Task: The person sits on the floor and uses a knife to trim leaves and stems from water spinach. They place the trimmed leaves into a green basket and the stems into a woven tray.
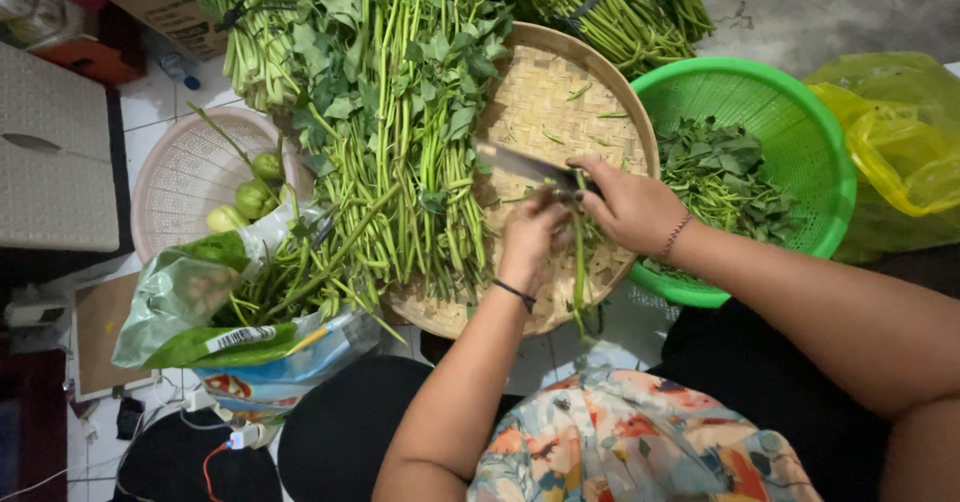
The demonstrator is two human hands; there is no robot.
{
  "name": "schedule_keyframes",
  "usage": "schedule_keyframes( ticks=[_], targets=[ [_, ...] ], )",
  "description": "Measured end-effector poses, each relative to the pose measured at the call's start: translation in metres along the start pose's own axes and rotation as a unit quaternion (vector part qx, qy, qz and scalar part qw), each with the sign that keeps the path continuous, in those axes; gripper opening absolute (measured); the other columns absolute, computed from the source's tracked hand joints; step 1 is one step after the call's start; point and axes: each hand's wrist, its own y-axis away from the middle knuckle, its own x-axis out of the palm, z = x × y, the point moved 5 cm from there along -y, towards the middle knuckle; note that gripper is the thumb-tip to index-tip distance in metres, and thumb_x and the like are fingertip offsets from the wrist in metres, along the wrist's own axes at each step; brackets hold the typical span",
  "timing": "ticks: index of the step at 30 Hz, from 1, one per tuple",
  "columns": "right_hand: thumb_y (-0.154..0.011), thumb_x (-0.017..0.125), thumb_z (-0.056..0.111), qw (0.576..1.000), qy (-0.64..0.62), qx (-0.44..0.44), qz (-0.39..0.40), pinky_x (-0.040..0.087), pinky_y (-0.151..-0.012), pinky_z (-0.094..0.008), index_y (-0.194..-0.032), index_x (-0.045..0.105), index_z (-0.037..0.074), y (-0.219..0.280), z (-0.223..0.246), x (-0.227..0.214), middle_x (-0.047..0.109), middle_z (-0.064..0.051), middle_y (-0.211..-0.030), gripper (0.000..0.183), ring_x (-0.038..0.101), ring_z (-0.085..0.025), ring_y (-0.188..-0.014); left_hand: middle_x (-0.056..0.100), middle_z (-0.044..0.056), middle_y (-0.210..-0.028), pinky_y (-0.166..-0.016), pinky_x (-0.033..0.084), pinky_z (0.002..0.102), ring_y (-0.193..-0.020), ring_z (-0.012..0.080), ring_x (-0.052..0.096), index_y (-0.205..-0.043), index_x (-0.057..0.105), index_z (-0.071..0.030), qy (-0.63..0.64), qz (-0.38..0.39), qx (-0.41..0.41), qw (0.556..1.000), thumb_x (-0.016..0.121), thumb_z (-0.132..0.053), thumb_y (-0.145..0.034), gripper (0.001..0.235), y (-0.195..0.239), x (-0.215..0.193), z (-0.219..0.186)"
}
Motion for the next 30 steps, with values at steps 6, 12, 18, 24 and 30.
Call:
schedule_keyframes(
  ticks=[6, 12, 18, 24, 30],
  targets=[
    [-0.096, 0.055, 0.035, 0.997, 0.052, -0.026, 0.045, 0.056, -0.073, -0.052, -0.156, 0.031, 0.023, 0.012, 0.009, 0.007, 0.071, -0.017, -0.115, 0.065, 0.071, -0.040, -0.084, 0.070, 0.007, -0.114, -0.074, 0.064, 0.040, -0.092, 0.0205, 0.071, -0.143, 0.060, -0.009, 0.083, -0.033, 0.019, 0.996, 0.056, -0.008, -0.098, 0.045, -0.023, -0.023, -0.013],
    [-0.098, 0.053, 0.036, 0.996, 0.074, -0.009, 0.044, 0.057, -0.070, -0.051, -0.160, 0.028, 0.026, 0.014, 0.014, 0.001, 0.072, -0.015, -0.111, 0.067, 0.071, -0.039, -0.082, 0.069, 0.009, -0.112, -0.082, 0.066, 0.045, -0.097, 0.0221, 0.071, -0.146, 0.056, -0.009, 0.136, 0.004, 0.003, 0.991, 0.058, -0.006, -0.098, 0.048, -0.023, -0.015, -0.010],
    [-0.096, 0.055, 0.034, 0.996, 0.078, -0.025, 0.016, 0.057, -0.066, -0.051, -0.157, 0.030, 0.026, 0.013, 0.016, 0.001, 0.071, -0.016, -0.117, 0.067, 0.071, -0.039, -0.081, 0.073, 0.007, -0.106, -0.075, 0.062, 0.038, -0.093, 0.0211, 0.072, -0.139, 0.061, -0.009, 0.067, -0.011, 0.007, 0.998, 0.057, -0.004, -0.095, 0.045, -0.011, -0.008, -0.013],
    [-0.098, 0.054, 0.031, 1.000, 0.019, -0.023, -0.007, 0.056, -0.072, -0.053, -0.158, 0.031, 0.023, 0.006, 0.011, -0.001, 0.070, -0.020, -0.117, 0.065, 0.070, -0.042, -0.088, 0.071, 0.005, -0.108, -0.074, 0.059, 0.030, -0.095, 0.0138, 0.070, -0.114, 0.067, -0.006, 0.053, 0.010, -0.027, 0.998, 0.061, -0.007, -0.096, 0.019, 0.000, 0.006, 0.001],
    [-0.098, 0.054, 0.031, 0.999, 0.020, -0.035, -0.031, 0.055, -0.076, -0.053, -0.154, 0.037, 0.020, 0.006, 0.010, -0.007, 0.070, -0.022, -0.113, 0.059, 0.070, -0.042, -0.091, 0.070, 0.008, -0.111, -0.080, 0.058, 0.033, -0.099, 0.0205, 0.070, -0.121, 0.062, -0.003, -0.050, 0.143, -0.055, 0.987, 0.065, -0.002, -0.095, 0.027, -0.002, 0.002, -0.007]
  ],
)
